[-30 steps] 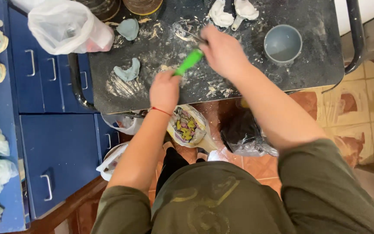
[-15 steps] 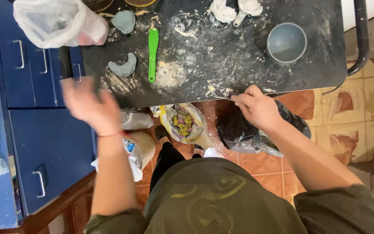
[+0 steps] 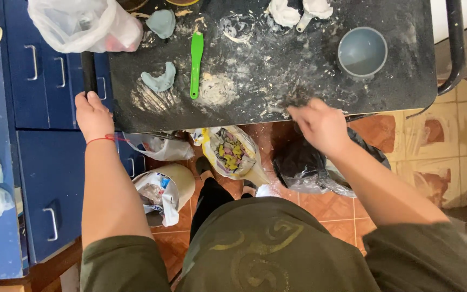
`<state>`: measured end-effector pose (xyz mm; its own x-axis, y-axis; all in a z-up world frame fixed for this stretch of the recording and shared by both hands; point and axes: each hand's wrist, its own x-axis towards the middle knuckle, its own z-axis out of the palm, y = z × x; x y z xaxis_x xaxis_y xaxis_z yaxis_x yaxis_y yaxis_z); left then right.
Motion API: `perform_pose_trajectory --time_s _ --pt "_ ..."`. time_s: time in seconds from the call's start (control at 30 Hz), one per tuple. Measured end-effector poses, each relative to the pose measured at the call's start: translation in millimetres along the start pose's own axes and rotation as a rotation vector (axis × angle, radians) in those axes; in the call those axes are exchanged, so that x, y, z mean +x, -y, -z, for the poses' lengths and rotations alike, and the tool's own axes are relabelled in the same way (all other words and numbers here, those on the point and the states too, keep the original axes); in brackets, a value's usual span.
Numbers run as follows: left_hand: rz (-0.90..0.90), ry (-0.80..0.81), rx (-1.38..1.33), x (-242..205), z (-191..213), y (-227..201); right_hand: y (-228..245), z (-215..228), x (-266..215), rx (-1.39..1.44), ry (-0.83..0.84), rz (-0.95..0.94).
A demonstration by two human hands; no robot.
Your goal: The person cleans a cluttered workbench by wiping the surface with a white cloth and gathering debris into a plastic bag. They also pick up small yellow and green objects from a green basin and place them into a plastic bag on the table.
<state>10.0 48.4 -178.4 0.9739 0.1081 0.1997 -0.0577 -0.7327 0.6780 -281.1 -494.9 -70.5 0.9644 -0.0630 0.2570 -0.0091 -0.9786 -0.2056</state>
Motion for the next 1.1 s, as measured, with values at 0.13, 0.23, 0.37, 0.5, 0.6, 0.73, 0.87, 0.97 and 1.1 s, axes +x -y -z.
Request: perform_pose_trajectory --time_s 0.13,0.23,0.37,0.5,0.6,0.73,0.87,0.97,1.1 --pt "-0.005 -0.004 0.055 -3.2 2.4 -10.4 -4.0 -10.8 -13.4 -0.118 -0.041 0.052" --pt "-0.021 -0.01 0.084 4.7 -4.4 11.1 -4.5 -22.5 11.3 -0.157 -0.097 0.066" --pt "-0.088 -0.048 0.211 6.3 -5.7 9.4 -24.8 -45.9 24.7 0.09 -0.135 -0.073" --pt "-0.053 -0.056 0.229 3.1 -5.6 4.3 -47.8 -26.4 7.7 -0.035 -0.243 -0.175" --pt "-0.059 -0.089 0.271 5.8 -7.6 7.3 -65.6 -57.7 11.4 -0.316 -0.415 0.052" --pt "-0.047 -0.075 0.24 2.8 -4.6 -0.5 -1.4 -45.8 44.7 -0.033 -0.113 0.035" --pt "0.079 0.038 0.131 -3.5 15.3 -47.3 67.2 2.9 108.4 0.115 0.368 -0.161" --pt "0.031 0.006 0.119 -0.5 13.3 -40.4 76.3 -14.9 128.2 0.224 0.292 0.293" --pt "0.03 -0.036 0.186 1.3 7.9 -28.6 119.3 -22.7 102.2 0.081 0.635 0.529"
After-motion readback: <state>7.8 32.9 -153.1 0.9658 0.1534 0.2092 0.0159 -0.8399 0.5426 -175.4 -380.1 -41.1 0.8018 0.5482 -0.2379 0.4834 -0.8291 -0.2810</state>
